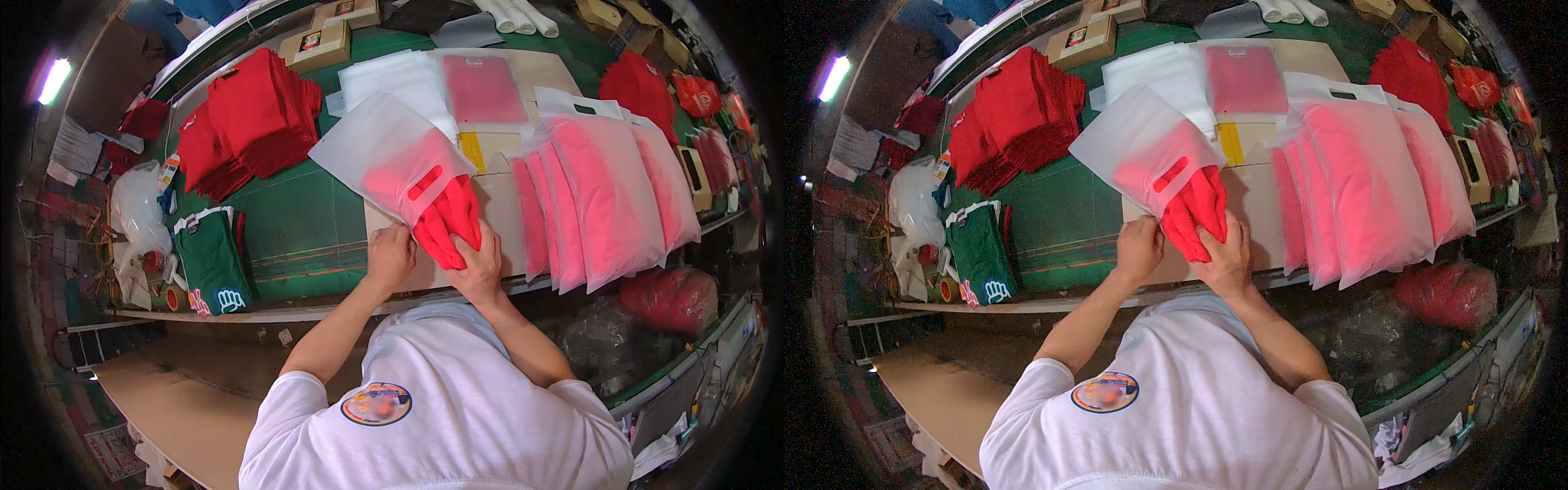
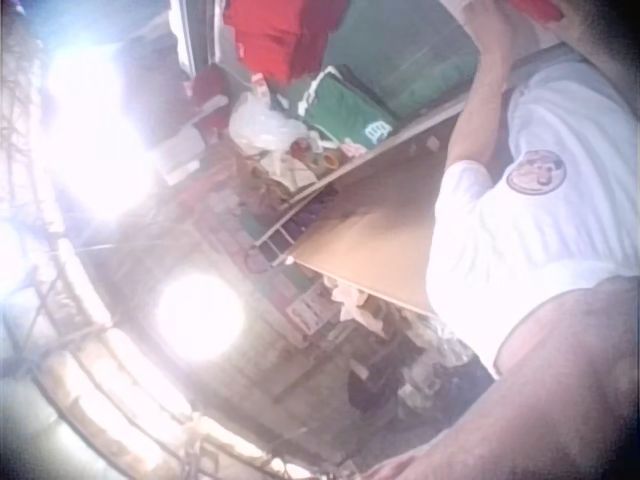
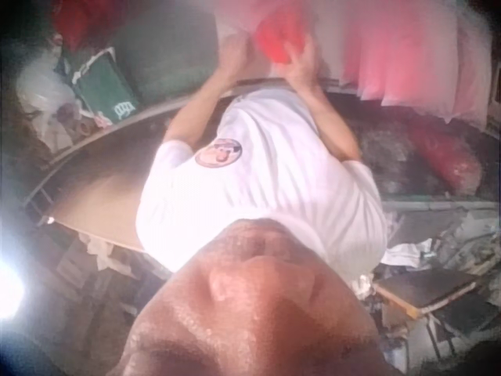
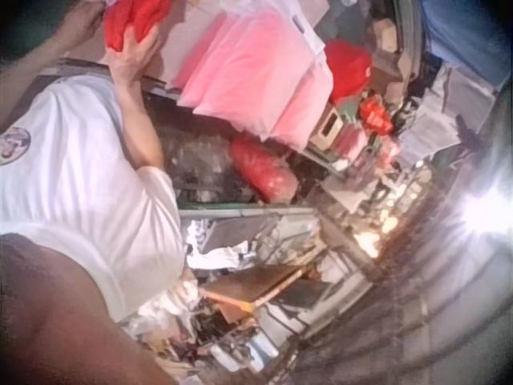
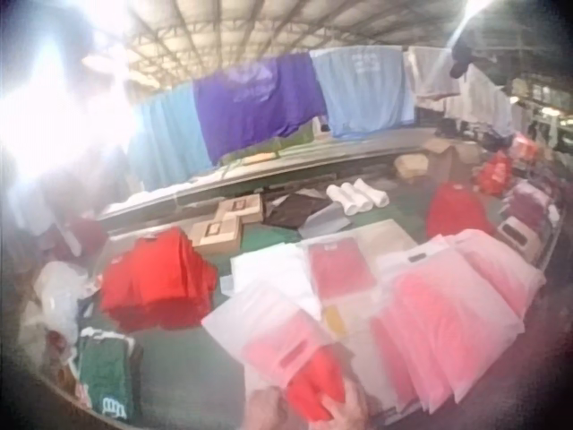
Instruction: The person folds red shirts and places them into clear plastic bags on a green workbench. The person repeatedly picks up shirts, folds them, inserts them into bags, and stacks the packaged items.
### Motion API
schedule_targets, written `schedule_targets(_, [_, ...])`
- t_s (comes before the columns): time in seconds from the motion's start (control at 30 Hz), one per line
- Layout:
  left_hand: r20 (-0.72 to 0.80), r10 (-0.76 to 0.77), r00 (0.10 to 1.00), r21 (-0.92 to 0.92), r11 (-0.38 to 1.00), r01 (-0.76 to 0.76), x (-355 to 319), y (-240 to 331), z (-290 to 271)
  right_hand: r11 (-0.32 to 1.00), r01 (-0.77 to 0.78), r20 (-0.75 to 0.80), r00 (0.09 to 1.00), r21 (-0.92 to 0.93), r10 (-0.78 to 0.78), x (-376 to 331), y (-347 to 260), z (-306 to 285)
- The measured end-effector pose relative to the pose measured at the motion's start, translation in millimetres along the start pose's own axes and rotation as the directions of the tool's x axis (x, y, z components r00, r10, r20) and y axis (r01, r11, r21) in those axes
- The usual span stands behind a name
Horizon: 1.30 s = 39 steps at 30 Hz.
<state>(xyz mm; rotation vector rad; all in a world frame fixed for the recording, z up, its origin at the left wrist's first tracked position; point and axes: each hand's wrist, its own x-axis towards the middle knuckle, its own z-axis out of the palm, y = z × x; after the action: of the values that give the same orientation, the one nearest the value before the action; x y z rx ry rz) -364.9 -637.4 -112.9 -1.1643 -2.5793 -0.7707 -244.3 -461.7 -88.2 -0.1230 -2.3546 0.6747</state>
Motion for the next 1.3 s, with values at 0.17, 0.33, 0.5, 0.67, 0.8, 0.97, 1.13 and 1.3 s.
schedule_targets(0.17, [-0.219,0.100,0.971,-0.004,0.995,-0.104,66,31,-55,0.995,0.054,0.027,0.998,-0.085,-0.052,3,-5,-1])
schedule_targets(0.33, [0.007,0.224,0.974,0.356,0.910,-0.212,124,36,-43,0.986,0.146,0.093,0.986,-0.084,-0.138,10,-6,-7])
schedule_targets(0.5, [0.160,0.225,0.961,0.306,0.915,-0.265,132,31,-48,0.962,0.240,0.105,0.968,-0.131,-0.227,16,2,-16])
schedule_targets(0.67, [0.280,0.336,0.899,0.252,0.879,-0.406,133,46,-37,0.943,0.300,0.159,0.948,-0.143,-0.277,19,8,-24])
schedule_targets(0.8, [0.268,0.387,0.882,0.116,0.896,-0.428,107,72,-37,0.964,0.220,0.048,0.975,-0.149,-0.216,20,11,-20])
schedule_targets(0.97, [0.142,0.146,0.979,0.207,0.963,-0.174,96,64,-58,0.995,0.047,-0.051,0.997,-0.087,-0.051,20,4,-19])
schedule_targets(1.13, [0.082,0.250,0.965,0.185,0.948,-0.261,79,49,-57,0.998,0.008,-0.082,0.997,-0.059,-0.012,20,3,-15])
schedule_targets(1.3, [0.144,0.325,0.935,-0.036,0.946,-0.323,55,59,-52,0.998,-0.049,-0.096,0.994,-0.046,0.045,20,6,-6])
